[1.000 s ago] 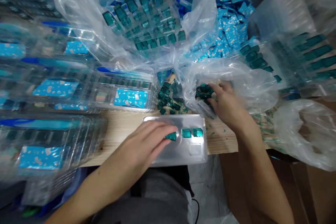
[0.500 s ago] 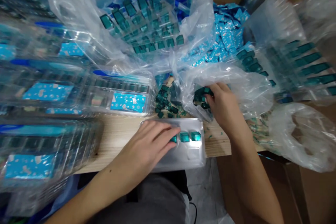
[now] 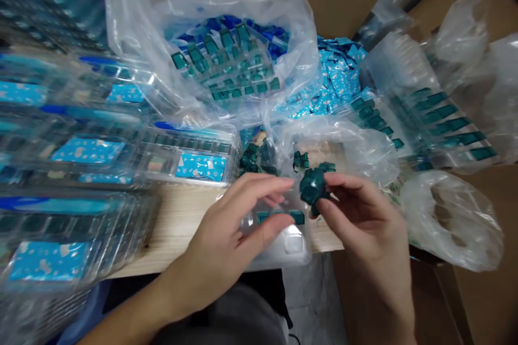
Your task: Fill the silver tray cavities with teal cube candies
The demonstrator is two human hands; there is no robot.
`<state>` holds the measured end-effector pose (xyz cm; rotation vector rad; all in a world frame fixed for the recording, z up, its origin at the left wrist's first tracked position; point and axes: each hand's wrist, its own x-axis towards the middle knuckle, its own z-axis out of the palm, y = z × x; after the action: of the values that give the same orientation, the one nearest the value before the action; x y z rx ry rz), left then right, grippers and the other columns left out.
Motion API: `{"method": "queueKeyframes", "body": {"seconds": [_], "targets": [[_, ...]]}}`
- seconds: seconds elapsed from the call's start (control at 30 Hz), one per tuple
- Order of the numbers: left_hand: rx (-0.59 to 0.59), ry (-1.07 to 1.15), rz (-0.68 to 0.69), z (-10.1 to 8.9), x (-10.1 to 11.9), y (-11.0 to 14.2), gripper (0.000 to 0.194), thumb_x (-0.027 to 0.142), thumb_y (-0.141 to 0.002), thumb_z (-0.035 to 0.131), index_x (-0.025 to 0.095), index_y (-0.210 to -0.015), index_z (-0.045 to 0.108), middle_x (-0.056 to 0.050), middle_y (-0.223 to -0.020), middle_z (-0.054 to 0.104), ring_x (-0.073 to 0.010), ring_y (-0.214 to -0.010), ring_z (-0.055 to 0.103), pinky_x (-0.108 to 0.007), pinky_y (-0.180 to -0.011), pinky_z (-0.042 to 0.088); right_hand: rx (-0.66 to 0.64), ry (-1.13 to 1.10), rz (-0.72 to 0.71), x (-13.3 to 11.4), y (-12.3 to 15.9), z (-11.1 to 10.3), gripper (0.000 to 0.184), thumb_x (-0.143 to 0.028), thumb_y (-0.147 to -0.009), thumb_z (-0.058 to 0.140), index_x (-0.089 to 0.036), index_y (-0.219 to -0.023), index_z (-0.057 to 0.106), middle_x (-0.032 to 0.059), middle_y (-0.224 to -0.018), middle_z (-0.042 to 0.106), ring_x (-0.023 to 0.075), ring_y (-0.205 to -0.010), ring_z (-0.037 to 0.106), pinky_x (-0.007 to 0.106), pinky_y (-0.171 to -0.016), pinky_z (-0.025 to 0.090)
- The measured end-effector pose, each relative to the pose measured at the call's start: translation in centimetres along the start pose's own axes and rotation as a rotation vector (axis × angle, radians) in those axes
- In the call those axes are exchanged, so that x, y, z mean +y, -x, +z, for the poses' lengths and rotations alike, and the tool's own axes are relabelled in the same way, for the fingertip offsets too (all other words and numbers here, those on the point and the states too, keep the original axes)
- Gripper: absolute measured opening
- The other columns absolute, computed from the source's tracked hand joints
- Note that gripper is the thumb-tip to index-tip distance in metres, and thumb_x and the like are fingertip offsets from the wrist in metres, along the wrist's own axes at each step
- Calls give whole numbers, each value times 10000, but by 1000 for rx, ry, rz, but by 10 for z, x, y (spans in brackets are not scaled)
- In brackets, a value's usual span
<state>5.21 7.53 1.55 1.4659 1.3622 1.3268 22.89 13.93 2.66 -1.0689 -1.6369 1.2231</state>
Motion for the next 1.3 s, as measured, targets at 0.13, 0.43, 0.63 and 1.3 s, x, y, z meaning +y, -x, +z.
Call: {"method": "queueKeyframes", "body": {"seconds": [0.13,0.43,0.63,1.3], "targets": [[54,181,-97,7,5,-1,322,191,-858,711,338,-1135,640,63,-1064,681,-66,-924,654,-119,-833,520,-75,7,-44,-9,12,11,371,-60,-848,650,-345,-1085,669,-33,-1045,641,99,-997,619,150,-777,551],[21,709,-309,-5,6,0,232,153,-879,677,309,-1042,729,44,-889,763,-78,-757,707,-154,-745,556,-225,-438,200,-12,6,18,238,-149,-882,668,-338,-1015,726,-39,-930,721,81,-703,699,175,-671,598],[17,851,-376,-3,-2,4,178,261,-860,726,278,-1037,735,12,-857,736,-92,-747,683,-172,-720,539,-214,-464,228,-10,10,21,198,-205,-908,659,-339,-1039,723,-43,-827,740,75,-682,684,161,-657,570],[30,572,-389,-16,4,11,285,206,-848,711,296,-1118,725,-12,-999,756,-151,-832,730,-256,-767,596,-213,-482,232,-9,13,22,196,-341,-916,625,-352,-1091,711,-32,-694,643,101,-460,553,234,-438,469]]}}
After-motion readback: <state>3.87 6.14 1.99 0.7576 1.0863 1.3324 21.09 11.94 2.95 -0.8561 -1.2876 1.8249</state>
